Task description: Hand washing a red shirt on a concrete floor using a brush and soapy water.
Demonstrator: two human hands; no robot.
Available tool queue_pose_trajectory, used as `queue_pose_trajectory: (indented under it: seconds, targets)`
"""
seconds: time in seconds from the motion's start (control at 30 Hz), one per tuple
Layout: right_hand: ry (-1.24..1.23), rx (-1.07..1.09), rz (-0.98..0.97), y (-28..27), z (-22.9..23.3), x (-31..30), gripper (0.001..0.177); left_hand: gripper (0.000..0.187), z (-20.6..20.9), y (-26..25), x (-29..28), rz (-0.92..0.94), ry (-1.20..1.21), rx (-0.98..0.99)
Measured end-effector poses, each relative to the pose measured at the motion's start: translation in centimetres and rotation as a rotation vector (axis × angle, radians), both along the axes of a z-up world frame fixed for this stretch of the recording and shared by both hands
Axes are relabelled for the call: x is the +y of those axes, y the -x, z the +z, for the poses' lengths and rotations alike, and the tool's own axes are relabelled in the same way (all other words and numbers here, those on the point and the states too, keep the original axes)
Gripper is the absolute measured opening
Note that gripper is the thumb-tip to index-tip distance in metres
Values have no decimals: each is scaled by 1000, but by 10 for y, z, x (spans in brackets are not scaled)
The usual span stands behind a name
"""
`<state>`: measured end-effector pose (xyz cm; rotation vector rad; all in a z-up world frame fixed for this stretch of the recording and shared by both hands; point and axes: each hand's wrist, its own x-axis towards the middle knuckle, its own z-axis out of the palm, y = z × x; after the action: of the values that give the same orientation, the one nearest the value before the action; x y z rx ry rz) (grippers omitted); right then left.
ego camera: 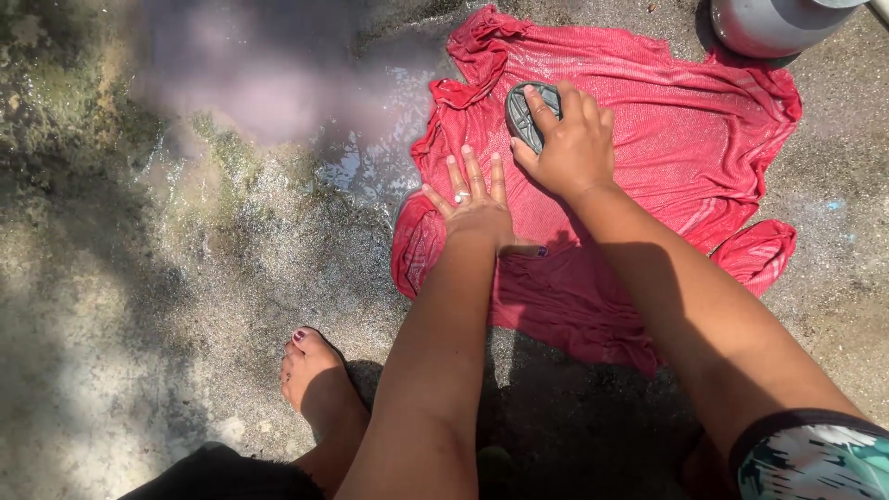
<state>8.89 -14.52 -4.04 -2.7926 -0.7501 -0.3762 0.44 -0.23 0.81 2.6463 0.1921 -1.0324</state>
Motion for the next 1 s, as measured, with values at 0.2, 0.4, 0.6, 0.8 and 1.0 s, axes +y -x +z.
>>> queue_pose_trajectory:
  seconds: [0.2,0.4,0.6,0.8,1.0]
  targets:
    - [50,59,-38,0,18,9,76,163,-5,2,0,-18,-8,-21]
    - [149,251,-154,27,41,20,70,162,-4,2,-2,-34,-15,-3]
    - [216,205,-190,84,54,0,61,160,-13,0,-3,-37,-50,8]
    - [306,334,-222,146,66,-28,64,150,4,16,-7,-63,-115,-98]
    - [178,435,-250,174,68,-52,71,95,-53,56,-26,-45,-54,-495]
